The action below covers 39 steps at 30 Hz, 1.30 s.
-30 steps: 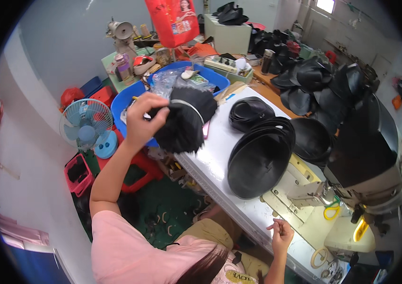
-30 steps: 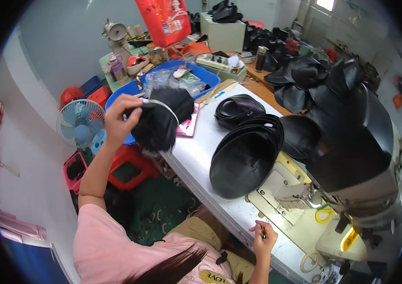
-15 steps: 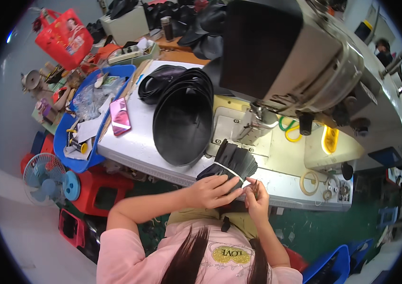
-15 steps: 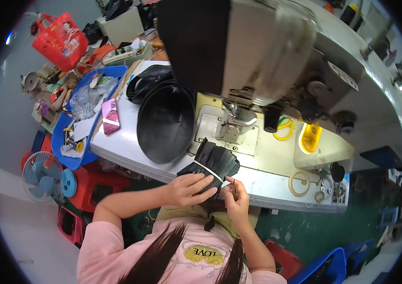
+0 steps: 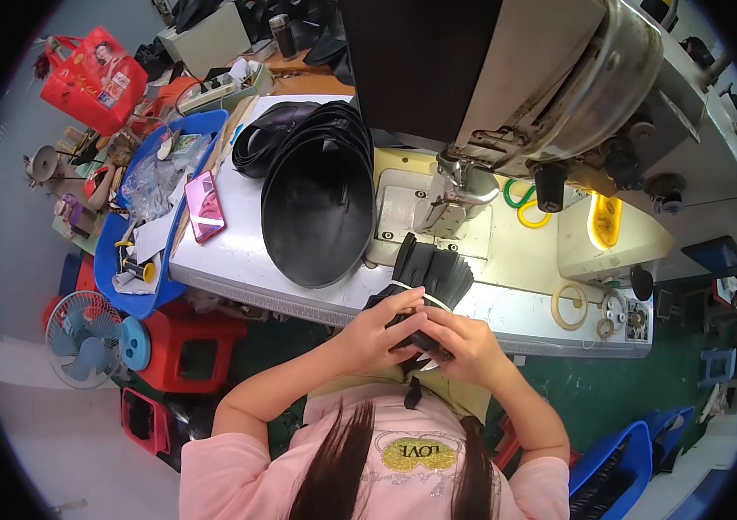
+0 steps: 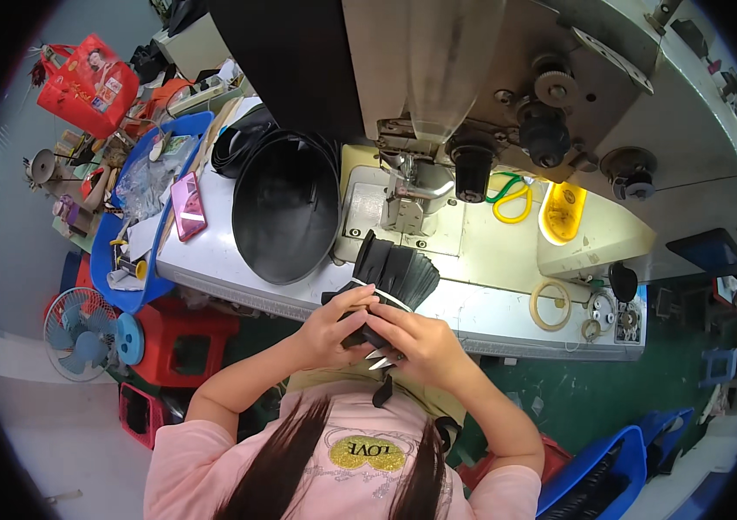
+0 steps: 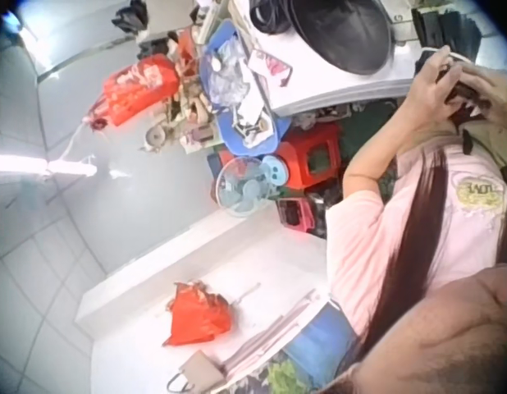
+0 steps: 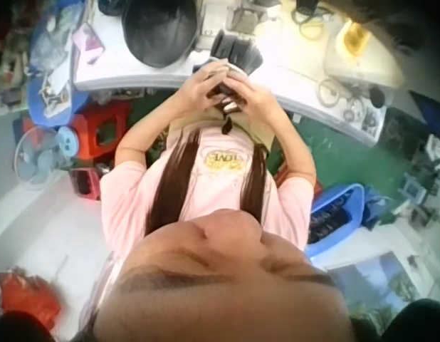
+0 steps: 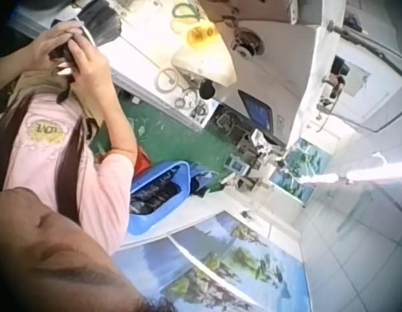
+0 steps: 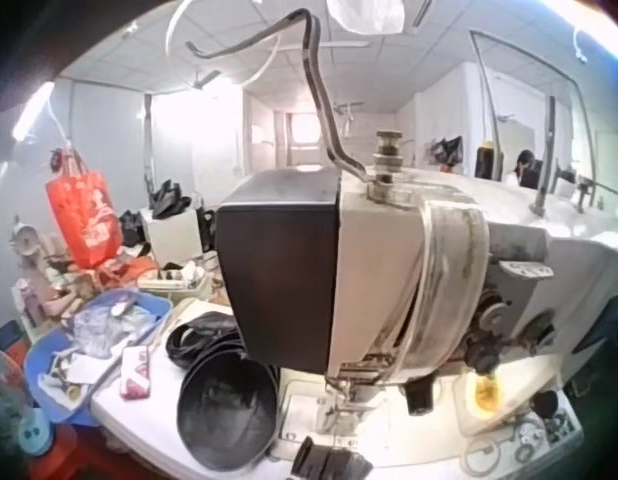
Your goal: The person sews black leather-like bags using an industrial sewing machine. They attach a strap to the bag, stitch it in place, and then trim the excess strap with scissors. The person repeats this process for multiple bags.
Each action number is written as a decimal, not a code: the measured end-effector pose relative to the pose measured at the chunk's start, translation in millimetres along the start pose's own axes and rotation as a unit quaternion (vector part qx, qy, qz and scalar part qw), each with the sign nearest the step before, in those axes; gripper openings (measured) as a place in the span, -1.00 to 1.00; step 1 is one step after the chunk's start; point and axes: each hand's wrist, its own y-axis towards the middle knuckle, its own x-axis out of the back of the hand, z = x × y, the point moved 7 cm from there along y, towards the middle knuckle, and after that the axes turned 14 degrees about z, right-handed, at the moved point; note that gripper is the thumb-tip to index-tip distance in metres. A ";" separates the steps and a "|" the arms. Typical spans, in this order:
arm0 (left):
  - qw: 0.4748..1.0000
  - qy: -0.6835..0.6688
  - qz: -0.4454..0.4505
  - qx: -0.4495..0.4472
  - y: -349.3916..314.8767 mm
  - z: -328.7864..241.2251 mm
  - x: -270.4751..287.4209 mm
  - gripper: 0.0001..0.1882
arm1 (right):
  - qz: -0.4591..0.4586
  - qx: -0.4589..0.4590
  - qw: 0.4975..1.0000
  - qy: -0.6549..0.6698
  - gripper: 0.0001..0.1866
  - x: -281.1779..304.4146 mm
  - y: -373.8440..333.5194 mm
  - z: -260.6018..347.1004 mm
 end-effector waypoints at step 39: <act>0.954 0.061 -0.065 0.288 17.8 25.4 -7.3 -0.07 | -0.012 0.006 0.998 0.058 -0.56 19.5 22.7 -2.2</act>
